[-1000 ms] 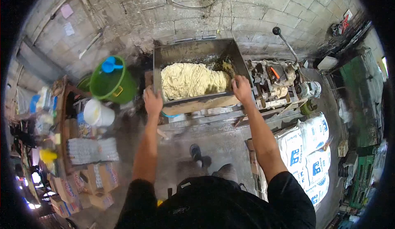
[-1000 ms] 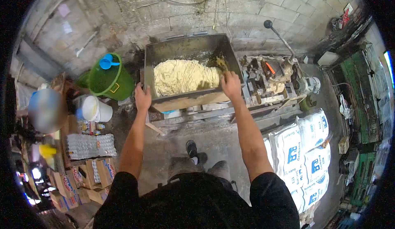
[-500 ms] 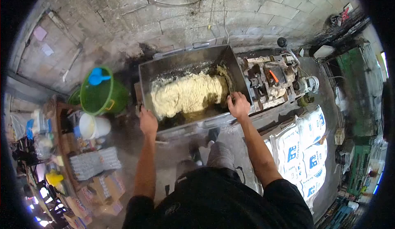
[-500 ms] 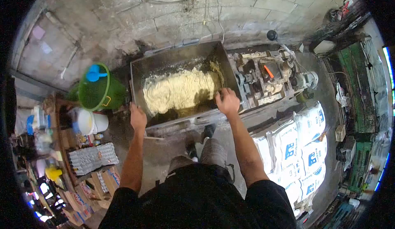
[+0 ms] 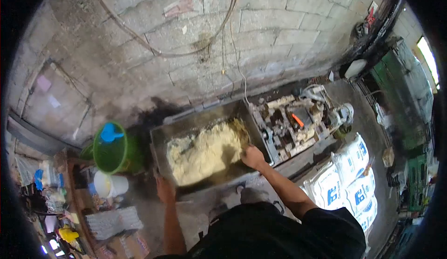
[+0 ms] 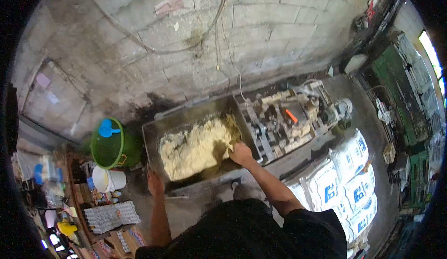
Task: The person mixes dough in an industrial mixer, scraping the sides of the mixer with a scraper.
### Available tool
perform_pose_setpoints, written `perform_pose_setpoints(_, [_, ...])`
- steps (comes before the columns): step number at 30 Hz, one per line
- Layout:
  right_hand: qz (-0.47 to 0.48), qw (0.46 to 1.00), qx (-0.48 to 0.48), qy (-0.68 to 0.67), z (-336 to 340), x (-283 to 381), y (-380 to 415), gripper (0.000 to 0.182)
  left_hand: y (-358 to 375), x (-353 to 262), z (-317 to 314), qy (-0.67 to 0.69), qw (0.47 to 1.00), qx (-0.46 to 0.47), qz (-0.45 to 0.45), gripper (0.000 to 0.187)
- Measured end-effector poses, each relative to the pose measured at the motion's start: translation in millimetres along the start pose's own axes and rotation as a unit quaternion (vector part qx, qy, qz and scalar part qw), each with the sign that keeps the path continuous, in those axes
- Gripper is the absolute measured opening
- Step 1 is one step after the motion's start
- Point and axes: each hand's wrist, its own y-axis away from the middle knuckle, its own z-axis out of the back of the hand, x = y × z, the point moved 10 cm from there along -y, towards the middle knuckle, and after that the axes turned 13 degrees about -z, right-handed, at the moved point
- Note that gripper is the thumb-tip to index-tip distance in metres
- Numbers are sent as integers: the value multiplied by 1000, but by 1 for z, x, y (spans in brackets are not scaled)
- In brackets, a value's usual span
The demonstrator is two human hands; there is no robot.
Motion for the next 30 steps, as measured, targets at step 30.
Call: perform_pose_setpoints(30, [210,903,-335,168,566,249,-385,45,5,-7,8,-92,995,-36,13,26])
